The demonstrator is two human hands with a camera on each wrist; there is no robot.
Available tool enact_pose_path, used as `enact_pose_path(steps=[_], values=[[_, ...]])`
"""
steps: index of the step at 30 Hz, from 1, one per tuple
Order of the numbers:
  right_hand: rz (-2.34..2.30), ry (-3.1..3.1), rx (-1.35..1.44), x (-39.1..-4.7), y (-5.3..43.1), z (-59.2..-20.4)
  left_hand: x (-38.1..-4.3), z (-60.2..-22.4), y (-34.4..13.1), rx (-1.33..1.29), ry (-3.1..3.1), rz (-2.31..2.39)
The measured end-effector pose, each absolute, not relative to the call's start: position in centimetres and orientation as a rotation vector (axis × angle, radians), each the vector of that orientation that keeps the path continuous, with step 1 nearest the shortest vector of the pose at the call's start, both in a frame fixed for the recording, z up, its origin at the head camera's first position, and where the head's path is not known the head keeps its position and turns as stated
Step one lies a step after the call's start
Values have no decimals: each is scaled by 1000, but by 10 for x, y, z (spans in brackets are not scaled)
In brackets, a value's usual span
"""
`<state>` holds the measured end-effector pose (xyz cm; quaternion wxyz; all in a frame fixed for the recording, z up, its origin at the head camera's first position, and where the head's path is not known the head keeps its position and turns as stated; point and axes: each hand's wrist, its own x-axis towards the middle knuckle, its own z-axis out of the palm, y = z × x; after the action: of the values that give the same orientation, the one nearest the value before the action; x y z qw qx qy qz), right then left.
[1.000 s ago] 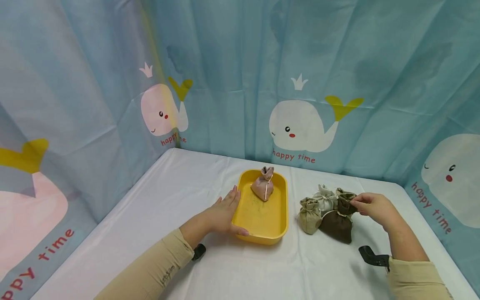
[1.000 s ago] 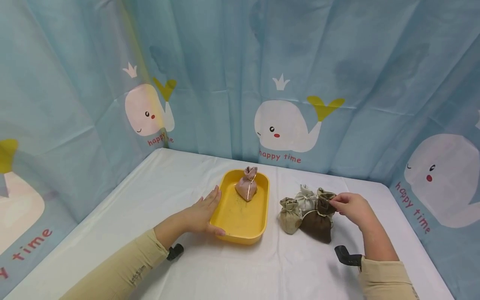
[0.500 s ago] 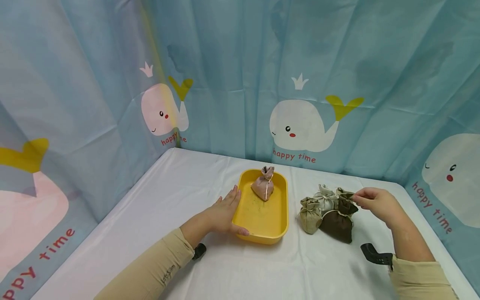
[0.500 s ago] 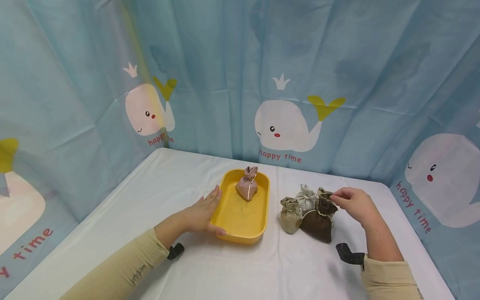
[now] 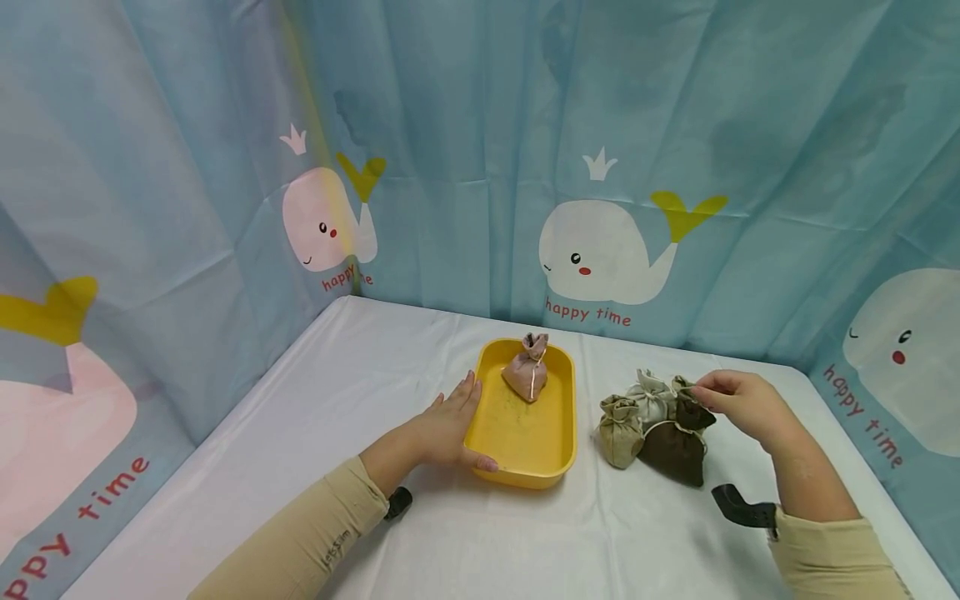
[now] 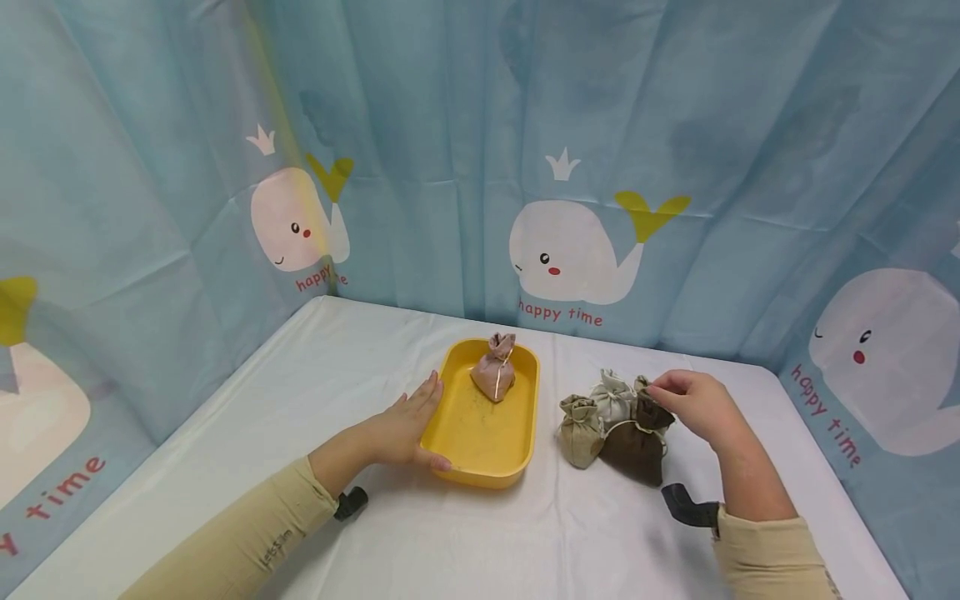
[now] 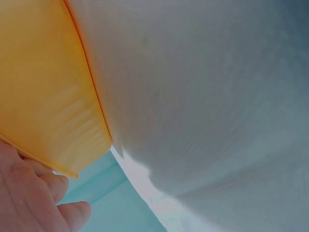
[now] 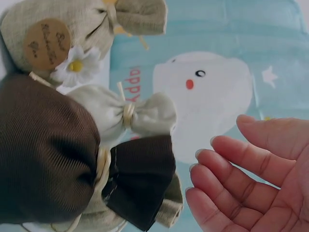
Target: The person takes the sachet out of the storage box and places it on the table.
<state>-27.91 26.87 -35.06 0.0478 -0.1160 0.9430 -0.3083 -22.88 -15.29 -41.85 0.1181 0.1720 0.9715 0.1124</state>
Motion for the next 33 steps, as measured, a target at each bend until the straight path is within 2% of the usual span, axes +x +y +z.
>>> enact_pose_path(steps=[19, 33], values=[[-944, 2927, -521, -294, 216, -335, -230, -421, -155, 536, 2859, 324], [-1050, 2841, -544, -309, 163, -334, -230, -422, -155, 536, 2855, 329]])
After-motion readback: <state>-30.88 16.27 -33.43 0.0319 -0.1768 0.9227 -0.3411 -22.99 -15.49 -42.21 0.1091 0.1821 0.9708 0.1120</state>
